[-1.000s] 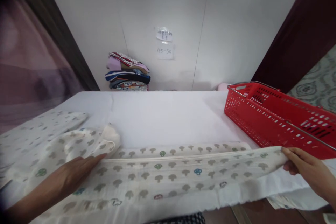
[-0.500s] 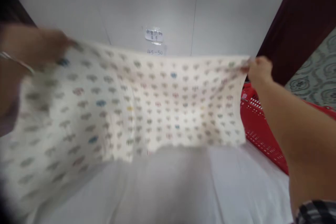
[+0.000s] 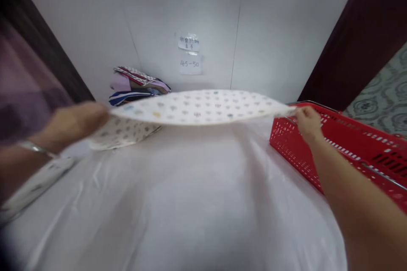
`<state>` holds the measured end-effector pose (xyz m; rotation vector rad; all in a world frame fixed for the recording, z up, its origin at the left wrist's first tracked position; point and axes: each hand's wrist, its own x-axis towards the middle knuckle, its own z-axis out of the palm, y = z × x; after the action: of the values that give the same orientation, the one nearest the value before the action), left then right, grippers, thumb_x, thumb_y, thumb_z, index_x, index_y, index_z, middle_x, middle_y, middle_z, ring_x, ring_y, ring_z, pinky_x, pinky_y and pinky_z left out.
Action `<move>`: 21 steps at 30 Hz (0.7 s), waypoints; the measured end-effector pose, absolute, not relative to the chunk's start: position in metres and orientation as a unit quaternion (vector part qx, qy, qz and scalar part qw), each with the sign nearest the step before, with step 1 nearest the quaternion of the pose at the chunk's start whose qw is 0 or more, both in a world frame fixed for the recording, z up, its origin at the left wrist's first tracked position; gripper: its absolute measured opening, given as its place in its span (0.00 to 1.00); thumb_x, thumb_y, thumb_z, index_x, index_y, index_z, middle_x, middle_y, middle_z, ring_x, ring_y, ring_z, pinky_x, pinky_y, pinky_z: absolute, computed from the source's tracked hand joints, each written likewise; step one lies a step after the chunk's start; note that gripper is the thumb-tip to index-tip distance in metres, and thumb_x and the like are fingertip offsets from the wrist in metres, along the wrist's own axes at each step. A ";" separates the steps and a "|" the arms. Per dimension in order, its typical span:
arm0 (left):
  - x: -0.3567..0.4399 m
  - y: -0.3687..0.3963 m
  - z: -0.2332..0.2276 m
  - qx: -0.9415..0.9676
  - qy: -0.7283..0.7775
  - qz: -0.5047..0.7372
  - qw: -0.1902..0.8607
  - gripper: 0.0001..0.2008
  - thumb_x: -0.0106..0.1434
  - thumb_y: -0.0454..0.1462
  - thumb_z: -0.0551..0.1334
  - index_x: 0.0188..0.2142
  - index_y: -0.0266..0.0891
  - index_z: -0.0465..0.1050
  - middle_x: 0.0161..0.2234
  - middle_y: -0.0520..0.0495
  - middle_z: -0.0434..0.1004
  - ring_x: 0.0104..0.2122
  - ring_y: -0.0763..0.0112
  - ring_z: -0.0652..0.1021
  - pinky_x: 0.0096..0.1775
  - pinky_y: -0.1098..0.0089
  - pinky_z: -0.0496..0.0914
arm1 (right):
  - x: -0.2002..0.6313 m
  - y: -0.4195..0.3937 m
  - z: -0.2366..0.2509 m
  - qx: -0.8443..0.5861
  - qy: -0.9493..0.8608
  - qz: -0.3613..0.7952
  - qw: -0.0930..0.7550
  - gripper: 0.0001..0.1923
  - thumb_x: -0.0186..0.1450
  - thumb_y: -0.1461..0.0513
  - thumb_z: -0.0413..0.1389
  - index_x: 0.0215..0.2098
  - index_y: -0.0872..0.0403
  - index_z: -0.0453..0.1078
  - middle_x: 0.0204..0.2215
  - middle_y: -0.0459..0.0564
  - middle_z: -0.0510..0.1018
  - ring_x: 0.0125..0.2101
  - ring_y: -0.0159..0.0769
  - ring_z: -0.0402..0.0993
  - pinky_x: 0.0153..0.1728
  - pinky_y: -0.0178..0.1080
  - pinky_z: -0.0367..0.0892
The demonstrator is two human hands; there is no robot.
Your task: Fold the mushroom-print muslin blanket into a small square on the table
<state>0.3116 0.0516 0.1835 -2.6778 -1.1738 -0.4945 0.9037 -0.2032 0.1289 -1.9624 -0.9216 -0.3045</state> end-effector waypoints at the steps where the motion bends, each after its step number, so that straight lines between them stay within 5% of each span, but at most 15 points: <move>1: 0.311 0.042 0.156 -0.915 -0.371 -0.121 0.103 0.22 0.69 0.40 0.42 0.38 0.26 0.70 0.36 0.48 0.69 0.41 0.70 0.72 0.42 0.71 0.66 | 0.902 -0.211 0.101 -0.803 -0.366 -0.109 0.457 0.15 0.63 0.56 0.46 0.33 0.60 0.66 0.32 0.56 0.74 0.32 0.32 0.68 0.33 0.35 0.62; 8: 0.283 -0.029 -0.019 -0.969 -0.220 -0.076 0.087 0.18 0.69 0.41 0.45 0.31 0.38 0.70 0.30 0.48 0.75 0.29 0.71 0.76 0.30 0.73 0.68 | 0.884 -0.277 -0.047 -0.840 -0.354 0.049 0.409 0.14 0.53 0.51 0.49 0.24 0.53 0.66 0.23 0.50 0.73 0.28 0.39 0.68 0.33 0.40 0.64; 16: 0.246 -0.076 0.011 -0.955 -0.262 -0.124 0.063 0.17 0.67 0.44 0.49 0.27 0.40 0.69 0.24 0.51 0.72 0.23 0.73 0.73 0.27 0.73 0.67 | 0.897 -0.345 -0.050 -0.841 -0.362 0.061 0.396 0.19 0.54 0.45 0.49 0.26 0.51 0.68 0.23 0.48 0.73 0.28 0.40 0.69 0.31 0.39 0.65; 21: 0.215 -0.107 -0.005 -0.961 -0.241 -0.128 0.045 0.17 0.66 0.45 0.50 0.31 0.43 0.75 0.30 0.50 0.79 0.29 0.68 0.79 0.32 0.73 0.73 | 0.883 -0.384 -0.065 -0.828 -0.424 0.115 0.350 0.20 0.56 0.45 0.50 0.27 0.51 0.70 0.26 0.48 0.76 0.31 0.41 0.71 0.34 0.40 0.67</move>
<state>0.2148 -0.1073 -0.0051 -2.9352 -0.7346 -0.3905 0.8830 -0.3842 -0.0652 -2.1441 -1.0985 0.2982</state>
